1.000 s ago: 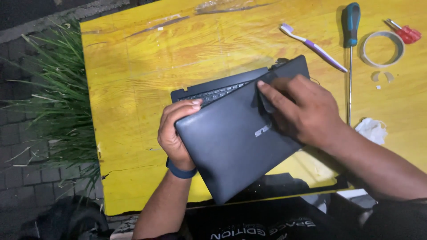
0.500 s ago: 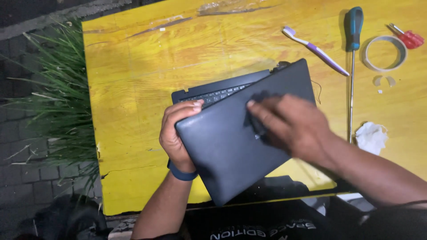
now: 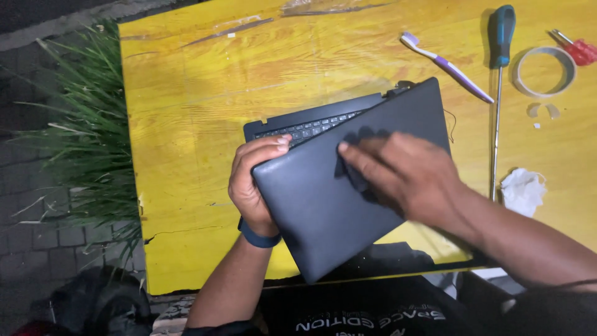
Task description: Cleaning laptop components and assembling the screen to the keyboard base on a workbench.
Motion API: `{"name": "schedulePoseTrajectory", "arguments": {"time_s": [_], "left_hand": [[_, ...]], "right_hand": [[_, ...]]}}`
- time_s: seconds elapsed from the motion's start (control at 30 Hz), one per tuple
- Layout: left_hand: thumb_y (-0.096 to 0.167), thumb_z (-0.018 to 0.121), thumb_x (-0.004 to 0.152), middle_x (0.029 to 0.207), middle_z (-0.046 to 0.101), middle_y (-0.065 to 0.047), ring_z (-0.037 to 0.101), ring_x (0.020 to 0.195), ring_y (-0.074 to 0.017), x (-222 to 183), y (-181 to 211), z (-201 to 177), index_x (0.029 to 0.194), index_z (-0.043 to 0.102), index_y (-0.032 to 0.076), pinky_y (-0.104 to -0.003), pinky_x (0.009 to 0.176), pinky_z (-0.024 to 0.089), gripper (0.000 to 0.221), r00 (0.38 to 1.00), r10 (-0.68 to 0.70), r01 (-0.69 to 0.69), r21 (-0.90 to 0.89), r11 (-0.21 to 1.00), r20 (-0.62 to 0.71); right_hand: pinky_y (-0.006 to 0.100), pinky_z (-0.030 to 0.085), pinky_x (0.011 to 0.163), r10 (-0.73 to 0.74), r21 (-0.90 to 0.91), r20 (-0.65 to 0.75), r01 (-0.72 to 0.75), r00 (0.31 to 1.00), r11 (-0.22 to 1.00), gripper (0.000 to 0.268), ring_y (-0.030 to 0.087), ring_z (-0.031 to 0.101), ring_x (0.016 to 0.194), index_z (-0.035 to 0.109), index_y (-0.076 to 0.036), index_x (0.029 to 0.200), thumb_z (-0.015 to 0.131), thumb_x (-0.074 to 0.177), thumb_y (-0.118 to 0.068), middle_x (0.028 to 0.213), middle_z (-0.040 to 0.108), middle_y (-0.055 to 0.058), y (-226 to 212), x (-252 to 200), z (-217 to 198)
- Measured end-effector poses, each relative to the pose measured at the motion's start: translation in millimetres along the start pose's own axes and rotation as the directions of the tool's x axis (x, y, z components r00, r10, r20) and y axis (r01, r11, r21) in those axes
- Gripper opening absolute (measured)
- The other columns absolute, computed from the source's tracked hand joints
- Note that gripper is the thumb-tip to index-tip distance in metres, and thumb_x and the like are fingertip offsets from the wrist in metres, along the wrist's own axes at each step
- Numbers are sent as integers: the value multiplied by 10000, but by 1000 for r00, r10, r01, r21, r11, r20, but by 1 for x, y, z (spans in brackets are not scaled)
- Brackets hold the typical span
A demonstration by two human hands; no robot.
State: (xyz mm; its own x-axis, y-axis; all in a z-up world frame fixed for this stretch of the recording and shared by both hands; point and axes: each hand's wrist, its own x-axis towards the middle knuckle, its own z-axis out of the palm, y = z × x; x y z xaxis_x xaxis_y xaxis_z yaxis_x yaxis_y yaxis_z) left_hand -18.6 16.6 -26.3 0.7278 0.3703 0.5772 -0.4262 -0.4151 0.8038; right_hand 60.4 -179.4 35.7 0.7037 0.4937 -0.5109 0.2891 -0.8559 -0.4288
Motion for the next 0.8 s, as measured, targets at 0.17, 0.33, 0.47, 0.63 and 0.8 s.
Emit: {"name": "schedulePoseTrajectory", "arguments": {"time_s": [0.17, 0.33, 0.47, 0.63, 0.8], "left_hand": [[216, 534, 1071, 1025, 682, -148, 727, 1011, -301, 1, 2, -1, 1004, 643, 40, -409, 966, 612, 217, 1000, 8, -8, 0, 1000, -1], [200, 546, 1063, 1022, 675, -144, 726, 1005, -302, 0, 1, -1, 1006, 638, 40, -415, 962, 620, 194, 1000, 15, -15, -15, 1000, 5], [164, 573, 1048, 1028, 679, -146, 728, 1018, -303, -1, 2, 1, 1008, 639, 39, -414, 972, 614, 146, 1000, 9, -9, -4, 1000, 7], [198, 564, 1050, 1019, 677, -145, 726, 1007, -301, -1, 4, 2, 1001, 638, 40, -411, 966, 615, 181, 1000, 9, -9, -25, 1000, -2], [220, 522, 1074, 1031, 655, -156, 716, 1014, -318, 1, 5, 2, 1017, 628, 24, -434, 975, 614, 230, 1000, 10, -10, -57, 998, 2]], "right_hand": [[294, 476, 482, -387, -213, -351, 330, 852, 920, 340, 145, 559, 725, 636, -246, 1272, 656, 946, -343, 905, 625, 0, 25, 7, 12], [338, 501, 478, -725, -558, -534, 463, 434, 688, 691, 213, 577, 882, 579, -101, 1480, 919, 882, -168, 1165, 712, 106, 65, 15, 40], [344, 467, 659, -411, -99, -447, 412, 795, 906, 386, 219, 575, 812, 658, -157, 1293, 480, 1028, -374, 989, 587, 41, 29, 0, 17], [335, 505, 729, 85, 138, -1, -84, 996, 987, 450, 130, 712, 881, 791, -388, 1012, 384, 993, -579, 854, 729, -47, 2, -5, 10], [261, 505, 553, 136, 275, -46, -119, 990, 954, 470, 88, 729, 691, 737, -343, 1012, 337, 959, -585, 696, 747, -82, -28, -14, -23]]}}
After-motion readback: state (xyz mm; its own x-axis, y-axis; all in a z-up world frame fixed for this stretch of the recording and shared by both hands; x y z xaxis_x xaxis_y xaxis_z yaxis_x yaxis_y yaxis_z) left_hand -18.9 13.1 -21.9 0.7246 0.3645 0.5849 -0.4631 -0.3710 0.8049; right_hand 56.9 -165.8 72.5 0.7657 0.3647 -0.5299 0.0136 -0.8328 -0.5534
